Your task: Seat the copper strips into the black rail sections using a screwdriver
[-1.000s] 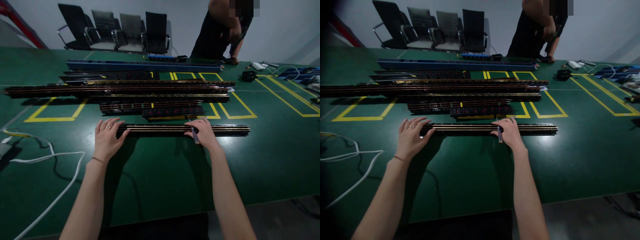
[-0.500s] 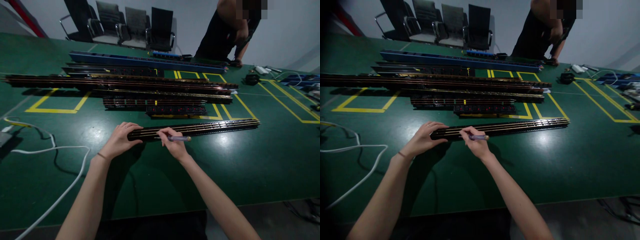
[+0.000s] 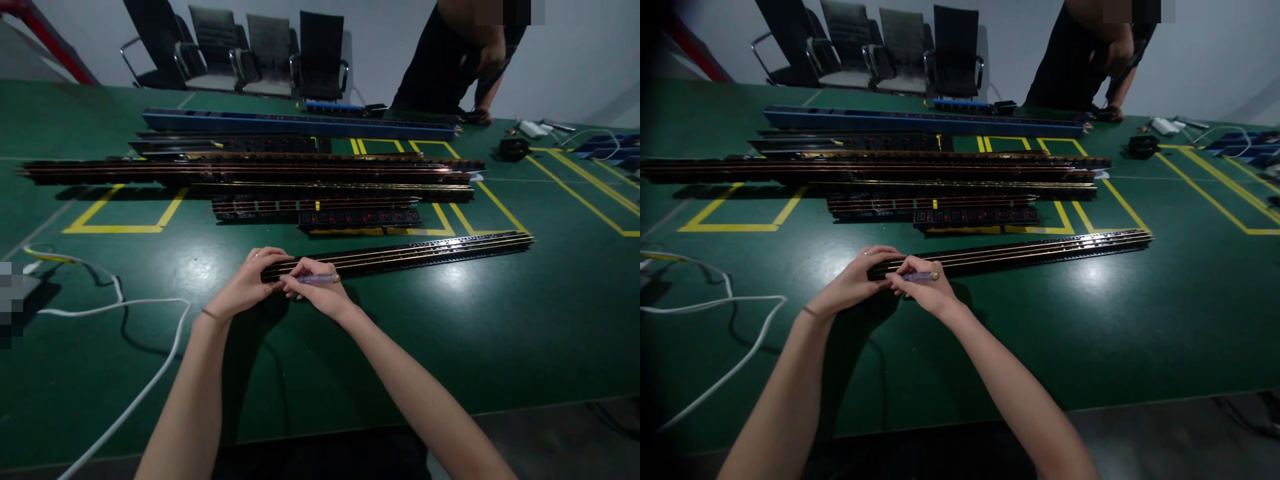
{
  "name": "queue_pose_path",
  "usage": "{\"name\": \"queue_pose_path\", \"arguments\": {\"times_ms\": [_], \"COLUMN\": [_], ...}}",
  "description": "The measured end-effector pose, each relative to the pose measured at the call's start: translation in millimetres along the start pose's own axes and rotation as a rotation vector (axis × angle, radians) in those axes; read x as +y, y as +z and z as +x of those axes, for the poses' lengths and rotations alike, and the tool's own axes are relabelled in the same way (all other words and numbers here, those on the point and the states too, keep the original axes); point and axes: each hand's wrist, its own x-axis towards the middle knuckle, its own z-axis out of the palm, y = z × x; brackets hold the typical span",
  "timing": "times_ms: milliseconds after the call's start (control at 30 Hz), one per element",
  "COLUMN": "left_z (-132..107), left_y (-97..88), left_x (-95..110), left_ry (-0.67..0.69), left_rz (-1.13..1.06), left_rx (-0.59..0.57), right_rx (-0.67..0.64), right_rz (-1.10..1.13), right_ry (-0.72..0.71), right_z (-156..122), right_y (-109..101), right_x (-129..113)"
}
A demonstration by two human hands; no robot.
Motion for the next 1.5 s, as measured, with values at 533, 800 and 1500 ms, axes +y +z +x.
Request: {"name": "queue_pose_path", "arguments": {"times_ms": [533,800,1500], "left_z": [7.4,61.1,70.3], "left_y": [11.6,83.9,73.2], "left_x": [12.9,58.6,53.1], "left_ry": [0.032,0.167,0.095], "left_rz": [0.469,0.437,0.393], "left_rx": [0.252,0.153,0.192], "right_rx": [0.374,0.501,0.598], "right_rz": [0.002,0.086,0.058], "right_ry": [-0.024,-0.047,-0.133], "right_z": [-21.4,-14.7,-23.4], "right_y": [-100.1,-101.2,-95.6], "right_x": [7.7,18.8,14.1]}}
